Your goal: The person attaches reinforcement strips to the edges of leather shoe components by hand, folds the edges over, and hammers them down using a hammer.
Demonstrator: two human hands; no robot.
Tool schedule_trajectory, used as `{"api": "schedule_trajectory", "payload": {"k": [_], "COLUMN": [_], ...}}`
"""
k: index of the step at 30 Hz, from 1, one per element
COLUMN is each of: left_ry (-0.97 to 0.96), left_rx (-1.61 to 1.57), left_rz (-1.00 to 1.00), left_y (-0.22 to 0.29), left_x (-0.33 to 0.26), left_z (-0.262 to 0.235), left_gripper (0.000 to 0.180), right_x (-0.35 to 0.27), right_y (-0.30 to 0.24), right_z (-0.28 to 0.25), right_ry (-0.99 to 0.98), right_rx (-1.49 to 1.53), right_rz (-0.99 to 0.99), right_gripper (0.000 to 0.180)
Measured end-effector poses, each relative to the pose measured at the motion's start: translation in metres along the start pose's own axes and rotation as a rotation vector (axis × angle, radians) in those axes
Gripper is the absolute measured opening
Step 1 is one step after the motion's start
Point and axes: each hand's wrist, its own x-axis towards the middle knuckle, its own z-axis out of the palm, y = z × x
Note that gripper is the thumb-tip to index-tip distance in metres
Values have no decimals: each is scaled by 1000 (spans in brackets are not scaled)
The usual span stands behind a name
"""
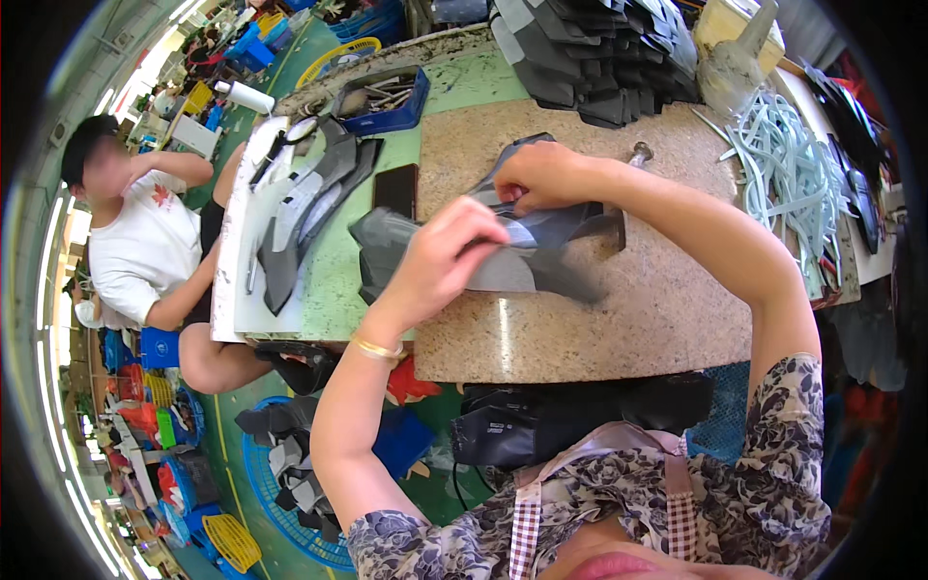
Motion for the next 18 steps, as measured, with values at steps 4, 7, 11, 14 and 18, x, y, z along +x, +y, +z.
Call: {"api": "schedule_trajectory", "payload": {"k": [4,7,11,14,18], "left_ry": [455,447,-19,-280,-401], "left_rx": [-89,-259,-176,-233,-431], "left_rz": [-278,-289,-358,-291,-261], "left_y": [45,91,88,70,45], "left_x": [-68,-87,-73,-43,-22], "left_z": [-92,-124,-74,-3,62], "left_gripper": [30,34,33,35,39], "right_x": [-5,-10,-50,-109,-182], "right_y": [3,-14,-63,-77,-65], "right_z": [-3,-3,-30,-15,12], "right_ry": [-4,9,199,-54,-16], "right_rx": [-50,-115,671,794,873], "right_rz": [91,123,-42,-49,286], "right_gripper": [25,25,38,53,34]}}
